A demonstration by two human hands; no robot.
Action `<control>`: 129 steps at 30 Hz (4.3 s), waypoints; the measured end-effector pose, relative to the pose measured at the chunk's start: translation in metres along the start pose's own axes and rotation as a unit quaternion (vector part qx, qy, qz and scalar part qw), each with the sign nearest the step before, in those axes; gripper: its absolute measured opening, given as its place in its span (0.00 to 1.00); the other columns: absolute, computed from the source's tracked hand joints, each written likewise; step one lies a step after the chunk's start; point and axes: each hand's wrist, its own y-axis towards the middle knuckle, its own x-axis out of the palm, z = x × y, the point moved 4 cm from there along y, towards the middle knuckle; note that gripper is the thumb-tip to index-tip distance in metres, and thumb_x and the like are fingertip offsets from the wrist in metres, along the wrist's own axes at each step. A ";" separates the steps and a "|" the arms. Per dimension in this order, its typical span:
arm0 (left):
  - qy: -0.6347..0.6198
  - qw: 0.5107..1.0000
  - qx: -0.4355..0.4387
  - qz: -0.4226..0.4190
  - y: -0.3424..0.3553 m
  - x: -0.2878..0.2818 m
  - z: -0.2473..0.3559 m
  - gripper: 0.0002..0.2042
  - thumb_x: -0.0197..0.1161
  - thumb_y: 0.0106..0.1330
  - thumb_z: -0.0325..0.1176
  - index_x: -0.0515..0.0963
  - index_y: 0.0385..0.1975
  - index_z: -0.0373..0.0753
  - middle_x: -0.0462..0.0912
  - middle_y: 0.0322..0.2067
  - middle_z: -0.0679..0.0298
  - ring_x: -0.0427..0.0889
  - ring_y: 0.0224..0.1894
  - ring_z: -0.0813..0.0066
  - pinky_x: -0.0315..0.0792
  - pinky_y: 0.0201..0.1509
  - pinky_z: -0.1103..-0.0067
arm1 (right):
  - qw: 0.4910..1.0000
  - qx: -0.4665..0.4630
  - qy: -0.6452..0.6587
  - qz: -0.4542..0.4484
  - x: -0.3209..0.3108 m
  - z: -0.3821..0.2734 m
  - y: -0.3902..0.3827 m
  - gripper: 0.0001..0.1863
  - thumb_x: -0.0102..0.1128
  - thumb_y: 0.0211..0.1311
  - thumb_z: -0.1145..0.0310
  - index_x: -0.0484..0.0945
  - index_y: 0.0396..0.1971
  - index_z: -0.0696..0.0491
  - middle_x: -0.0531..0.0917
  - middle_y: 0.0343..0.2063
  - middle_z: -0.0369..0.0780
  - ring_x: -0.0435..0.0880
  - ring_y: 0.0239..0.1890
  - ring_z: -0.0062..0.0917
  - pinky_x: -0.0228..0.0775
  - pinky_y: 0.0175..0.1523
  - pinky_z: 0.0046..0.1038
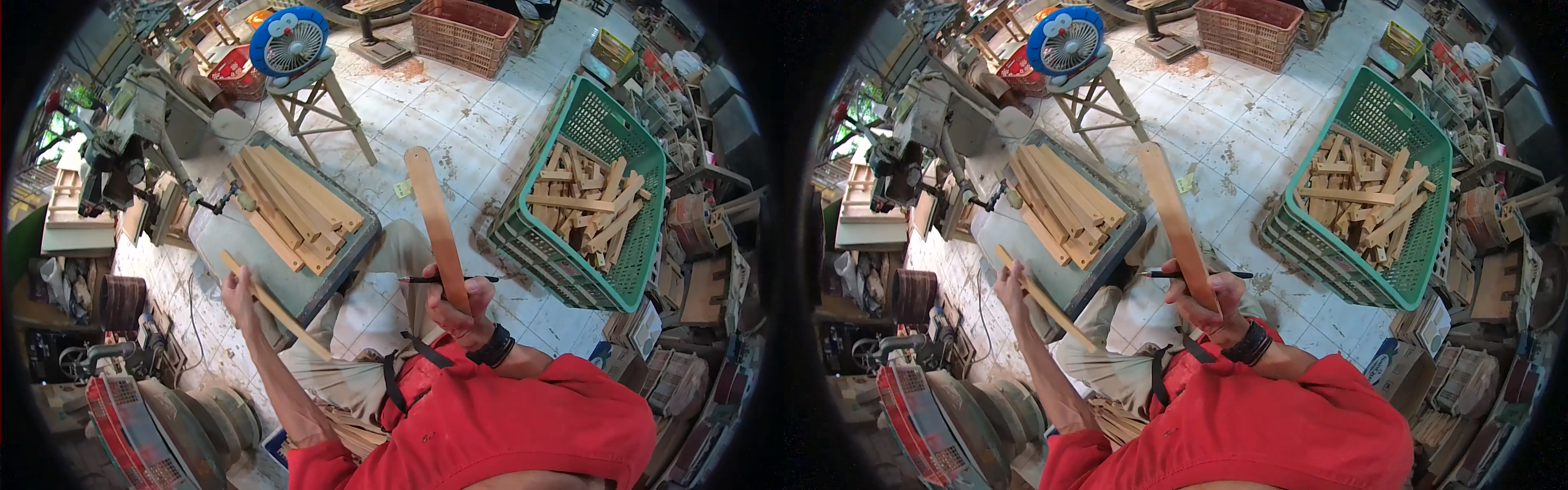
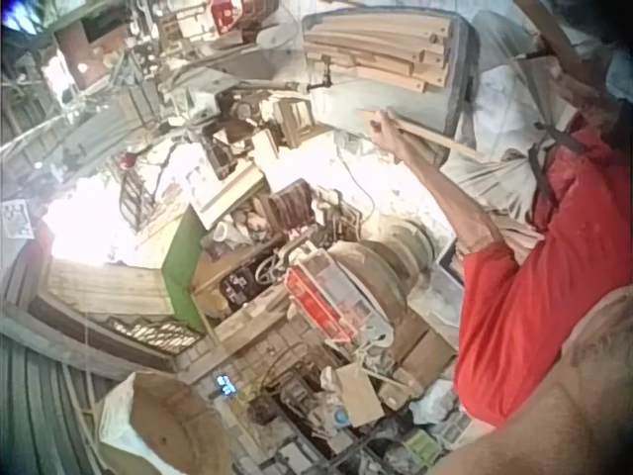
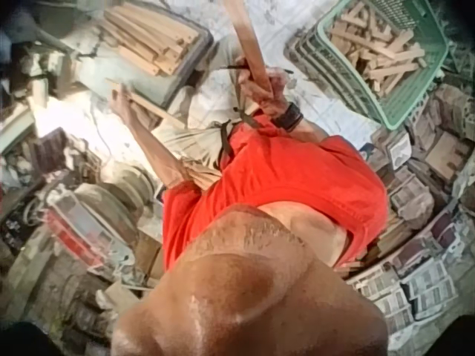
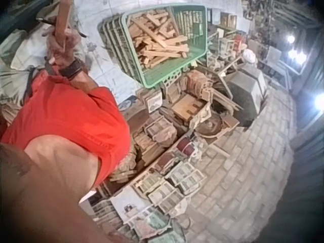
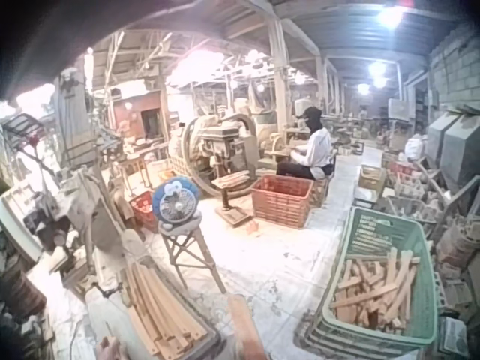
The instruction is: The person uses a black pen to mark and scrape the rounded end of a wooden stick. They repeatedly pick up sticks from a green crate, perform the marking and scraping action, and place the sticks onto a workbench. The process is repeated for multiple sticks throughout the clip.
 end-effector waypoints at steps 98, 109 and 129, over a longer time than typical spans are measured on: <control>-0.027 0.995 -0.091 -0.019 -0.037 0.132 0.088 0.38 0.74 0.51 0.51 0.72 0.50 0.21 0.75 0.49 0.43 0.82 0.41 0.62 0.77 0.42 0.72 | 0.578 0.032 -0.805 0.129 -0.063 0.028 0.243 0.33 0.61 0.59 0.45 0.69 0.45 0.63 0.81 0.38 0.58 0.81 0.44 0.53 0.70 0.47 0.44; -0.136 0.970 -0.064 -0.193 -0.122 0.169 0.082 0.23 0.71 0.59 0.41 0.76 0.47 0.31 0.83 0.34 0.61 0.80 0.29 0.76 0.74 0.31 0.80 | 0.693 0.015 -0.714 0.098 -0.067 -0.035 0.145 0.39 0.67 0.53 0.42 0.75 0.52 0.61 0.77 0.49 0.48 0.76 0.51 0.32 0.65 0.57 0.31; -0.073 0.941 0.099 -0.315 -0.232 0.223 0.117 0.58 0.79 0.39 0.33 0.46 0.71 0.34 0.58 0.66 0.52 0.61 0.67 0.59 0.57 0.71 0.67 | 0.771 -0.144 -0.562 0.262 -0.023 -0.076 -0.017 0.50 0.72 0.52 0.54 0.54 0.68 0.60 0.67 0.62 0.46 0.64 0.65 0.30 0.52 0.69 0.31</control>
